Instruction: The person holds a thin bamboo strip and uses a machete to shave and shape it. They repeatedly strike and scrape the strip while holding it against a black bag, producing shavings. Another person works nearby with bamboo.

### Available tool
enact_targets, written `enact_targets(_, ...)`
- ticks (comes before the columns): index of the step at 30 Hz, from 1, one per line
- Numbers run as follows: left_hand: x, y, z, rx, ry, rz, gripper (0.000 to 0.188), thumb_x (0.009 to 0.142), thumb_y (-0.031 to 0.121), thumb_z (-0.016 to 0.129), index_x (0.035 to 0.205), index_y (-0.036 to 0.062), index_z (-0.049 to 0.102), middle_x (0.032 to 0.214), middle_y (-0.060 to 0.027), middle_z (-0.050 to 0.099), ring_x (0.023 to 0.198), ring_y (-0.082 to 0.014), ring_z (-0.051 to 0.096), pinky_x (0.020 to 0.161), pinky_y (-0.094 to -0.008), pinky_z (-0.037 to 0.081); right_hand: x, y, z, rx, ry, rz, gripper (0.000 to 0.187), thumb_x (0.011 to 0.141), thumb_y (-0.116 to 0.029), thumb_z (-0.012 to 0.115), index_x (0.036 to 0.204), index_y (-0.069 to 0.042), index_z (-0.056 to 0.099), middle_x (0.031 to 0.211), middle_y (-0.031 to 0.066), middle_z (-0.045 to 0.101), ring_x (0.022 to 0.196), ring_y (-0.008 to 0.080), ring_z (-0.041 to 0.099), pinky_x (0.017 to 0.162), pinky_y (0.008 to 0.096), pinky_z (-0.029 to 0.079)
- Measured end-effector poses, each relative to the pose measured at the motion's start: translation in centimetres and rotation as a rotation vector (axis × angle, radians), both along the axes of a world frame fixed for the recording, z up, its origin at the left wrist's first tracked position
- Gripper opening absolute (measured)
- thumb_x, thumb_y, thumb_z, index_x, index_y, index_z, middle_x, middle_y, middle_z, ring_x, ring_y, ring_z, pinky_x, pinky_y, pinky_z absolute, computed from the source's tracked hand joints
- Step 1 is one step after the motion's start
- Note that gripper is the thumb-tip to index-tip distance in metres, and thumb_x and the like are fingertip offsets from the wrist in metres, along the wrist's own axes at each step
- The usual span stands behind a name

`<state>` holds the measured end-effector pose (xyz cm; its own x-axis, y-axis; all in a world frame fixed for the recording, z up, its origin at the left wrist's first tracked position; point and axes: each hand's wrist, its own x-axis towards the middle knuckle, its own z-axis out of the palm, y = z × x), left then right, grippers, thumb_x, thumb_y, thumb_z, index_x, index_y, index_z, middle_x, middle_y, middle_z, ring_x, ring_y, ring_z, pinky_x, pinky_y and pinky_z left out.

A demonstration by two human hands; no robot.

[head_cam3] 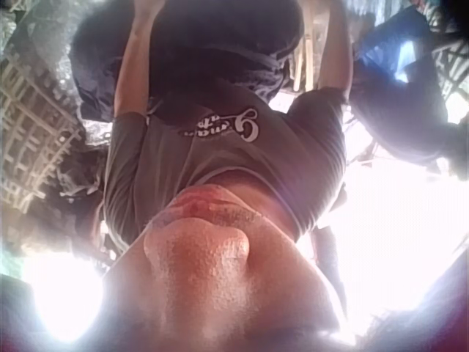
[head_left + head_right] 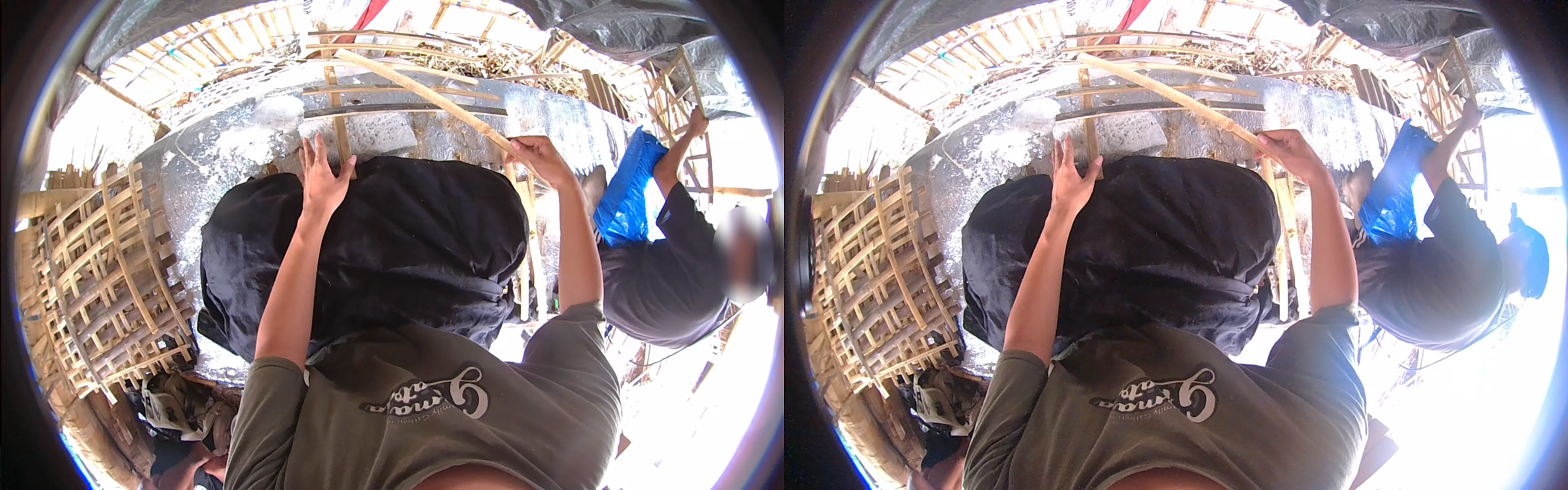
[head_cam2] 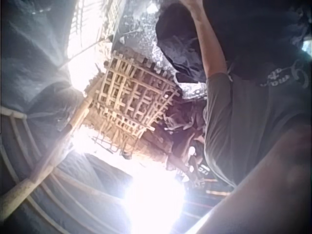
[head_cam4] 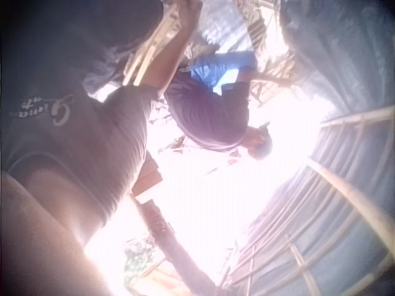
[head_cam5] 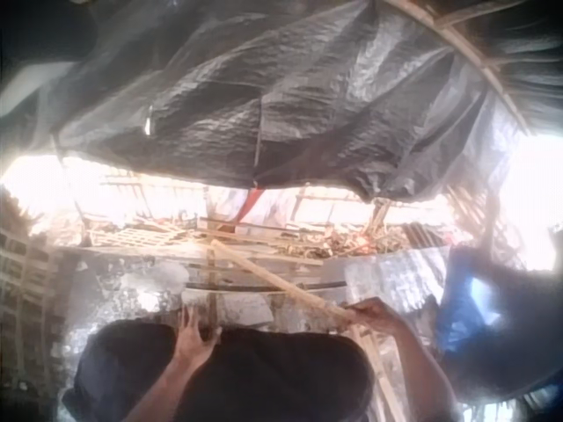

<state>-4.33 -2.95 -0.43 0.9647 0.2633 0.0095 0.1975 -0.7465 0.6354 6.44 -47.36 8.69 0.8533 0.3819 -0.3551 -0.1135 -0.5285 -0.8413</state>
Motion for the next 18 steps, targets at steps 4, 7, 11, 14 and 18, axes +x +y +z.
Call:
enact_targets(4,-0.1,0.0,1.0,-0.104,-0.255,0.036,0.082,0.093,0.037,0.071,0.153,-0.0035,0.032,0.154,-0.0316,0.036,0.145,-0.0461,0.033,0.119,-0.048,0.03,-0.6,0.7,1.2,-0.023,-0.02,0.016,0.043,0.103,-0.036,0.061,0.12,0.002,0.07,0.091,0.0079,0.075,0.087,0.0123,0.069,0.085,0.0298,0.052)
enact_targets(7,-1.0,-0.4,4.4,-0.268,-0.372,0.09,0.069,0.097,0.032,0.069,0.148,-0.0047,0.04,0.147,-0.0289,0.048,0.138,-0.0411,0.046,0.113,-0.0468,0.04,-1.5,2.5,3.8,-0.059,-0.06,0.087,0.039,0.103,-0.033,0.06,0.118,0.002,0.071,0.089,0.0078,0.075,0.087,0.0115,0.069,0.085,0.0292,0.052)
enact_targets(11,-2.6,-1.6,8.0,-0.833,-0.338,0.098,0.063,0.1,0.031,0.066,0.147,-0.0021,0.041,0.141,-0.021,0.056,0.13,-0.0307,0.056,0.106,-0.0469,0.047,-4.4,7.2,8.2,-0.078,-0.086,0.123,0.035,0.103,-0.028,0.061,0.115,0.003,0.072,0.087,0.0071,0.075,0.086,0.0118,0.069,0.086,0.0292,0.052)
enact_targets(14,-3.7,-2.4,11.7,-1.313,-0.134,0.069,0.063,0.098,0.028,0.069,0.147,0.0004,0.041,0.134,-0.0185,0.062,0.122,-0.0277,0.062,0.102,-0.0464,0.05,-7.1,9.8,7.9,-0.013,-0.15,0.1,0.03,0.102,-0.021,0.063,0.115,0.005,0.071,0.091,0.0101,0.077,0.089,0.0144,0.072,0.087,0.0288,0.055)
enact_targets(18,-4.5,-3.5,12.1,-1.388,-0.28,0.077,0.042,0.101,0.018,0.064,0.137,-0.0003,0.051,0.113,-0.0136,0.071,0.108,-0.028,0.069,0.1,-0.0478,0.055,-10.4,13.6,8.7,0.049,-0.137,0.102,0.027,0.1,-0.018,0.064,0.117,0.001,0.072,0.094,0.0122,0.077,0.091,0.0154,0.074,0.087,0.0291,0.057)
